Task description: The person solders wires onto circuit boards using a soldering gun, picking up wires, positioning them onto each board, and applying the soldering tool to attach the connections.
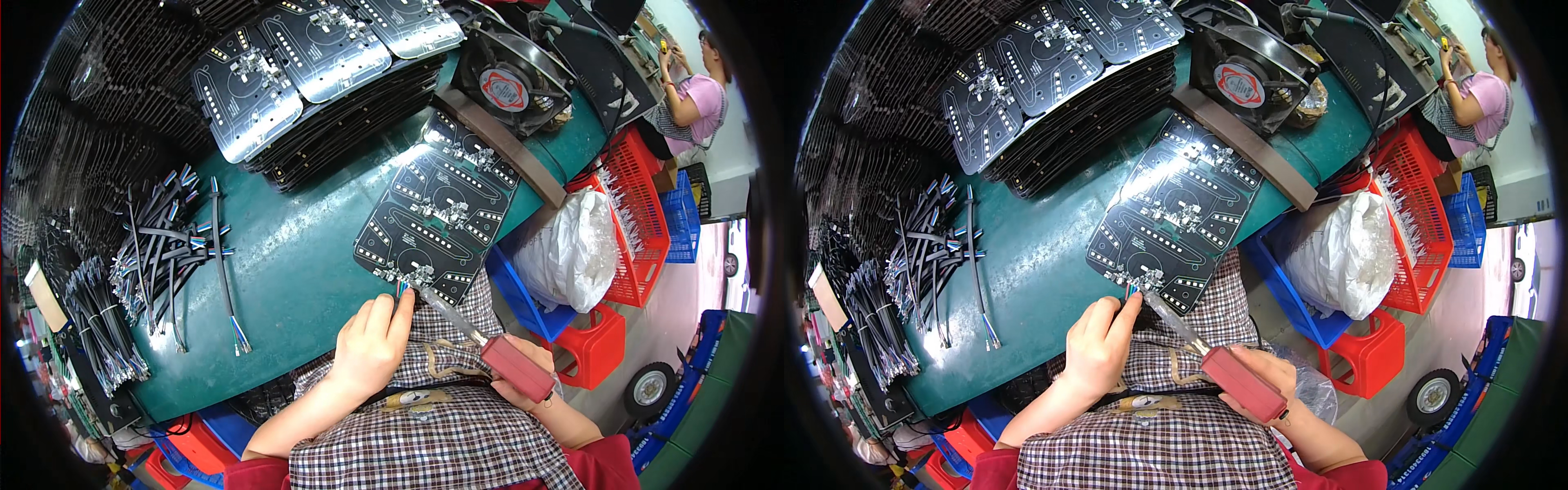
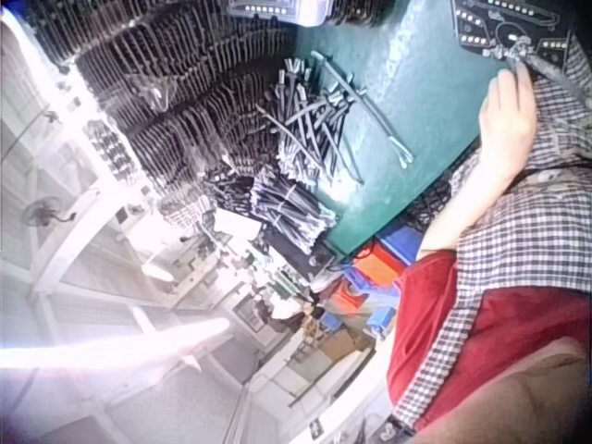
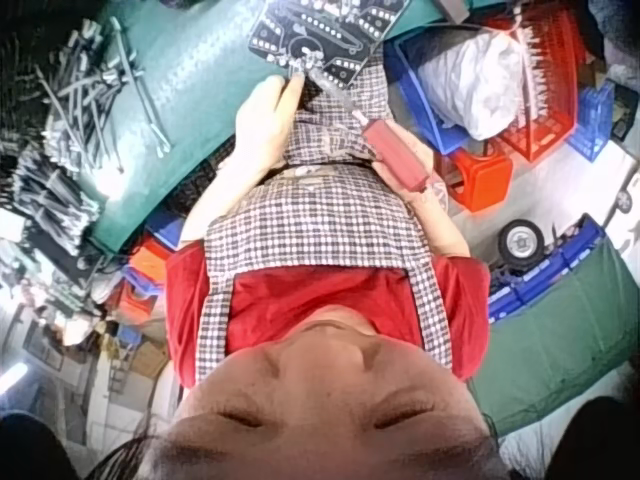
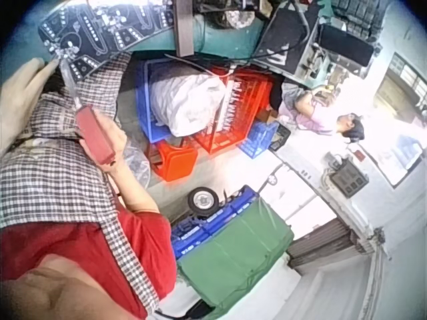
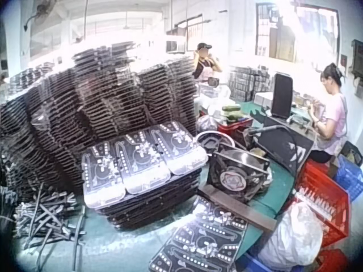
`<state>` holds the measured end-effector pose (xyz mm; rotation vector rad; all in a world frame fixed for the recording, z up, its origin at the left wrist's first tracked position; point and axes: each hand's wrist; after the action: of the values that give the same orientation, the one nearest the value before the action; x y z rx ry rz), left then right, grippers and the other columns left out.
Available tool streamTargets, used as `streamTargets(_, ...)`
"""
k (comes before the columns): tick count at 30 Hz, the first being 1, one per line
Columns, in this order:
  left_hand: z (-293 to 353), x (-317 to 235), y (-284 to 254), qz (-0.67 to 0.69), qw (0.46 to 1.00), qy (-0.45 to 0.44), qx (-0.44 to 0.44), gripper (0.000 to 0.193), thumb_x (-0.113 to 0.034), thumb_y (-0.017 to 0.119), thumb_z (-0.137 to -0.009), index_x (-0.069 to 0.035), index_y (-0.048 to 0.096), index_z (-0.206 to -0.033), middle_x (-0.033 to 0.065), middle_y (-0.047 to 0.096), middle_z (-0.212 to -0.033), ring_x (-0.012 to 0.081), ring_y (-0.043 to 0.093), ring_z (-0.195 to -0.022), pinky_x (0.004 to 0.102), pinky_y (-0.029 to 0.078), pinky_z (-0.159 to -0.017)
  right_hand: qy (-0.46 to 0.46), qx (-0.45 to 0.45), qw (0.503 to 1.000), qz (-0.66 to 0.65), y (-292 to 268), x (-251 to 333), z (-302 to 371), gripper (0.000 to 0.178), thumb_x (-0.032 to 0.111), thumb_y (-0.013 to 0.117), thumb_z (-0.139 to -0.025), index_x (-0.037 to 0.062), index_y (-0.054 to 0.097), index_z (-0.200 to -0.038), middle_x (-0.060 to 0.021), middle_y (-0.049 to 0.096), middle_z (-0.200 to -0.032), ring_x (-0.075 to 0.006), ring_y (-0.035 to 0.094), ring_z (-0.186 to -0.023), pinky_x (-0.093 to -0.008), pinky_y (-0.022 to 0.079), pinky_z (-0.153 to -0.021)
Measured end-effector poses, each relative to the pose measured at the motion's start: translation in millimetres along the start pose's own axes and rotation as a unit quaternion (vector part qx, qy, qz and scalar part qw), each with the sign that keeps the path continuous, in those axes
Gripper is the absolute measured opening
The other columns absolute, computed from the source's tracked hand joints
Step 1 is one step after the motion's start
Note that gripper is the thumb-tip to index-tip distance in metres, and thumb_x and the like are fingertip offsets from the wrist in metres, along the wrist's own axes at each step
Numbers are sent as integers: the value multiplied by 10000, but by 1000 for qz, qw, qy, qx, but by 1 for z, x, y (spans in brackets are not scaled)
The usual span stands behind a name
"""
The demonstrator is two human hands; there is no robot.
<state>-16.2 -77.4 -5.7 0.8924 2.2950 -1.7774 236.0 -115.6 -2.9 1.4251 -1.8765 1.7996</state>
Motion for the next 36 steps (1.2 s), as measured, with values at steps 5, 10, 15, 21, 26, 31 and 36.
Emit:
streamTargets(5, -3, 0, -2, 1, 1000, -8, 3, 376, 26, 629, -637, 20, 646, -1012, 85, 504, -808, 211, 556, -678, 303, 485, -566, 34, -25, 995, -94, 3, -1, 9, 616, 309, 771, -718, -81, 552, -1142, -134, 677, -865, -258, 681, -723, -303, 544, -648)
streamTargets(10, 1, 6, -4, -42, 999, 19, 9, 434, -64, 584, -665, 21, 596, -1090, 55, 457, -801, 164, 532, -698, 247, 481, -545, 122, -39, 968, -215, 0, -7, 10, 636, 356, 759, -733, -106, 548, -1116, -46, 648, -700, -200, 649, -590, -272, 500, -561)
streamTargets(15, -5, 1, -12, -10, 999, -7, 51, 345, -97, 619, -729, -20, 606, -1065, 43, 479, -794, 173, 547, -721, 264, 476, -554, 251, -83, 891, -369, 8, -20, 35, 683, 481, 722, -762, -83, 526, -1093, -87, 637, -797, -145, 599, -594, -265, 471, -529)
streamTargets(21, -35, 64, -61, -92, 973, -206, -50, 234, -120, 623, -834, -18, 589, -1041, 131, 590, -937, 310, 570, -872, 397, 468, -767, 232, -106, 897, -361, -8, -15, 10, 638, 452, 640, -840, -25, 449, -1217, -142, 589, -1043, -153, 573, -678, -281, 473, -604)
streamTargets(26, -44, 152, -73, -257, 916, -285, -119, 360, -82, 643, -801, 44, 485, -1099, 174, 583, -912, 329, 559, -869, 418, 477, -751, 225, -88, 895, -375, -13, -11, -7, 570, 390, 618, -860, -14, 450, -1226, -153, 555, -1122, -151, 571, -698, -278, 474, -608)
streamTargets(31, -44, 156, -69, -122, 923, -323, -169, 367, -35, 669, -760, -21, 544, -1104, 119, 609, -771, 289, 589, -781, 382, 478, -694, 233, -107, 883, -394, -11, -12, -7, 604, 373, 656, -837, -21, 439, -1240, -170, 565, -1096, -161, 579, -681, -268, 481, -588)
streamTargets(36, -39, 102, -68, 421, 811, -380, -141, 271, 18, 568, -857, -5, 591, -1126, 38, 561, -893, 111, 596, -700, 223, 468, -649, 255, -136, 871, -397, -14, -21, -1, 668, 356, 686, -819, -31, 400, -1283, -172, 579, -1076, -163, 583, -664, -260, 481, -570)
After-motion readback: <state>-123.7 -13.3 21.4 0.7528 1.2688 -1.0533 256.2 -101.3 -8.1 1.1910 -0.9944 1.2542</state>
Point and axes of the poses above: each hand's wrist, its own z-axis away from the middle knuckle, its own y-axis out of the palm, x = y × z
